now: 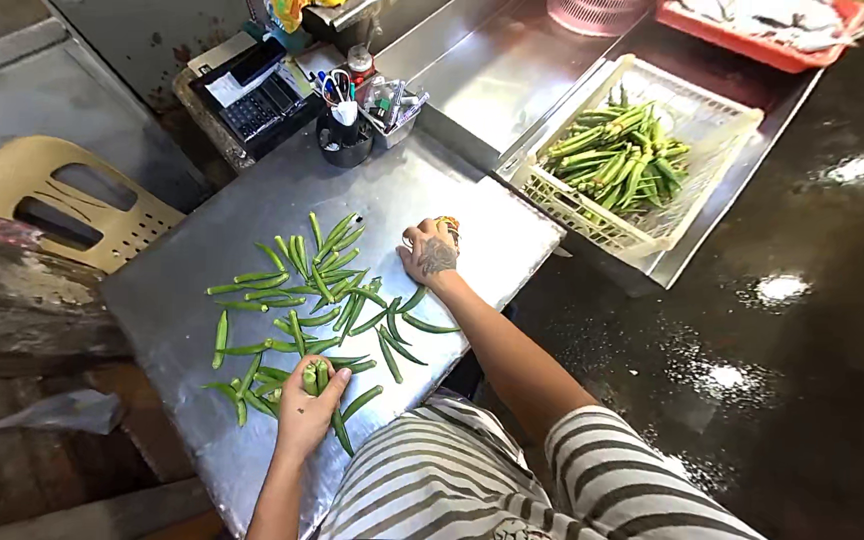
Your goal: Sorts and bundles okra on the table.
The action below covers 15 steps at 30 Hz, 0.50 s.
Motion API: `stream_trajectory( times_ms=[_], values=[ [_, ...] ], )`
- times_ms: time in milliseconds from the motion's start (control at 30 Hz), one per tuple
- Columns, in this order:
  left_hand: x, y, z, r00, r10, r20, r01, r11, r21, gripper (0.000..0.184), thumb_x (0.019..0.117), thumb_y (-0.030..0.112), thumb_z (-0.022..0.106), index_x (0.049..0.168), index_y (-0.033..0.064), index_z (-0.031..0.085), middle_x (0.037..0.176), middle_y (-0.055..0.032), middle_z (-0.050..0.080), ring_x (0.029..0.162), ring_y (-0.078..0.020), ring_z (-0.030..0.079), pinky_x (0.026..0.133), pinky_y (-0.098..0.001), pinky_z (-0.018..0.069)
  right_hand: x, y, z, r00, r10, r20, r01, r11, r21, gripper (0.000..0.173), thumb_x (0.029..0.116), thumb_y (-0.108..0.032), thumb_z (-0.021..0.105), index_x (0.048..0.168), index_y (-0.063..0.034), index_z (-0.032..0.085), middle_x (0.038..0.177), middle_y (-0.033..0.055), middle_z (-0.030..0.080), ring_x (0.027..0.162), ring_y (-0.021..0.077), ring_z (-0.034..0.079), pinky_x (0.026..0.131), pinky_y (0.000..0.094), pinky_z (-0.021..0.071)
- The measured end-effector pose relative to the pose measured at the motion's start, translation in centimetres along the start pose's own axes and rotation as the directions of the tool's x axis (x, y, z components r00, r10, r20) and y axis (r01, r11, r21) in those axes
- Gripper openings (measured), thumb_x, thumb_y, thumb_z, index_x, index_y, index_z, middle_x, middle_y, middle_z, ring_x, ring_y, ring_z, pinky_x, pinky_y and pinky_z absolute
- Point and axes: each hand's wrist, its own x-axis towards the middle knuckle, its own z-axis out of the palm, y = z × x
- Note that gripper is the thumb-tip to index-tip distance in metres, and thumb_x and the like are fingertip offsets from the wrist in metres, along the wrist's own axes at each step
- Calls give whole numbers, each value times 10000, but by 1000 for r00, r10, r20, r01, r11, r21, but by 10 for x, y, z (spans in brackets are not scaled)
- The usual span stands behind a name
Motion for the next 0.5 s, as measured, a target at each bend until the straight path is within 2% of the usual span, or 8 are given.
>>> stream_trajectory(
  times_ms=[133,267,333,367,400,433,467,500],
  values=[
    [12,13,12,999,-2,52,0,999,37,241,850,220,798,964,77,642,716,-40,645,521,-158,605,484,-298,546,17,21,37,988,-139,-65,123,971,-207,143,931,-151,640,911,-68,755,1091,152,667,1068,361,621,819,546,526],
    [19,21,14,996,28,85,-44,981,190,286,879,291,774,1030,76,661,804,-10,663,641,-112,634,597,-300,570,24,23,28,997,-25,66,39,974,-222,295,965,-195,588,1044,66,701,1239,300,611,1188,484,580,910,642,512],
    [22,24,10,996,58,70,-75,960,270,328,881,329,769,1063,75,671,833,-4,669,721,-93,642,680,-302,570,14,20,14,996,-29,89,36,996,-84,323,980,-208,567,1078,84,661,1246,341,567,1191,528,556,930,688,490],
    [24,25,8,996,75,53,-87,952,294,343,880,343,767,1072,75,671,838,-6,672,736,-88,645,697,-299,569,10,15,1,994,-30,104,26,999,35,327,1008,-200,529,1108,89,645,1239,335,573,1191,511,562,963,678,478],
    [24,23,7,995,93,26,-96,950,298,346,881,345,766,1073,73,671,838,-8,673,740,-84,647,701,-292,569,4,11,-12,992,-31,123,9,984,181,317,1039,-188,489,1121,84,630,1180,297,607,1134,457,602,957,639,494],
    [23,21,6,995,104,-3,-99,951,292,345,883,343,768,1072,71,671,838,-9,672,741,-82,645,703,-284,565,-8,7,-23,989,-37,146,-18,935,355,281,1064,-185,463,1098,54,606,1052,224,645,982,360,648,862,566,535],
    [23,17,5,993,112,-27,-100,955,279,342,884,340,770,1071,72,668,839,-8,670,740,-79,643,702,-277,562,-21,3,-32,981,-64,185,-48,836,547,240,1076,-191,455,1064,10,585,949,141,672,850,249,657,778,465,553],
    [23,13,5,992,115,-46,-99,958,269,344,885,339,772,1073,72,667,840,-8,671,739,-76,644,701,-274,564,-34,-1,-36,967,-117,225,-87,679,729,189,1063,-179,471,1025,-30,580,879,79,693,779,171,660,749,386,566]
  ],
)
